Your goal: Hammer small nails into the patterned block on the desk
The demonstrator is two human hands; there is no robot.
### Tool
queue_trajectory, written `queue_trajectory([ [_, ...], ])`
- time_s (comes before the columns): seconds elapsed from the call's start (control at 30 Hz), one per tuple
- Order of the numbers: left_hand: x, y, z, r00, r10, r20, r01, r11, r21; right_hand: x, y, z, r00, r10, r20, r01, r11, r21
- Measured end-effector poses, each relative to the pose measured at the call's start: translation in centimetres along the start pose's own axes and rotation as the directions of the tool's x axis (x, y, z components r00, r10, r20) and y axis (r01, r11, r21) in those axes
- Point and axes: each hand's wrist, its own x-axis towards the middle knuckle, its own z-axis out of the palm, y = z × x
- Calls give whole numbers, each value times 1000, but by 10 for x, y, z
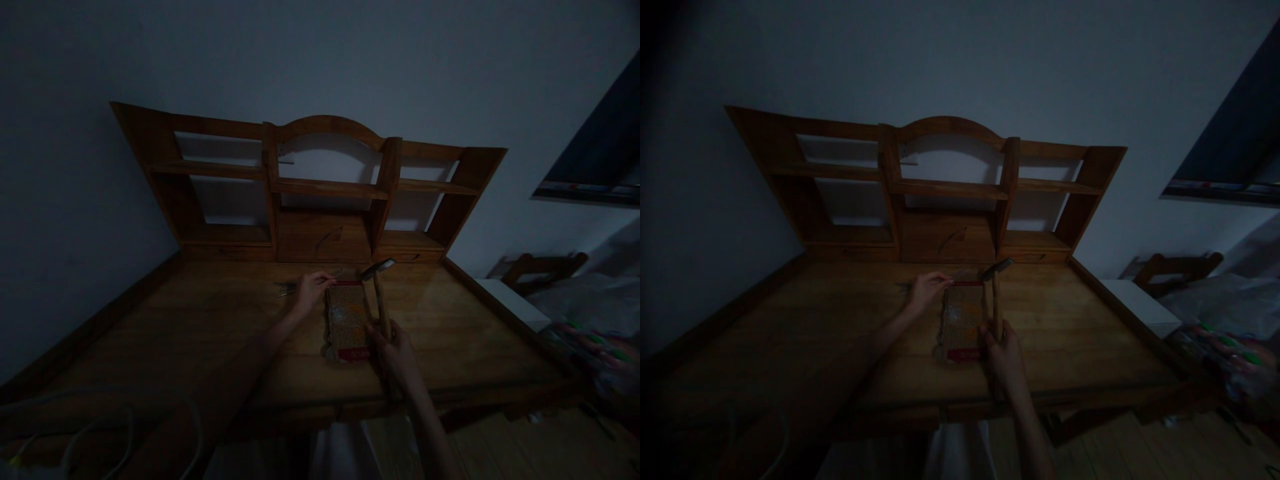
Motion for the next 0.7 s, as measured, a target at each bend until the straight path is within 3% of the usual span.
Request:
queue_trajectory([
  [0.27,3,-9,-1,998,47,43,-52,992,118,-1,-2,0,1000,10,-4,-10,1000,-2],
  [0.5,16,-15,-7,984,72,166,-106,973,205,-1,-2,1,1000,19,-3,-19,1000,9],
  [0.7,17,-24,-7,983,52,175,-80,985,156,0,-5,0,1000,2,2,-2,1000,-28],
])
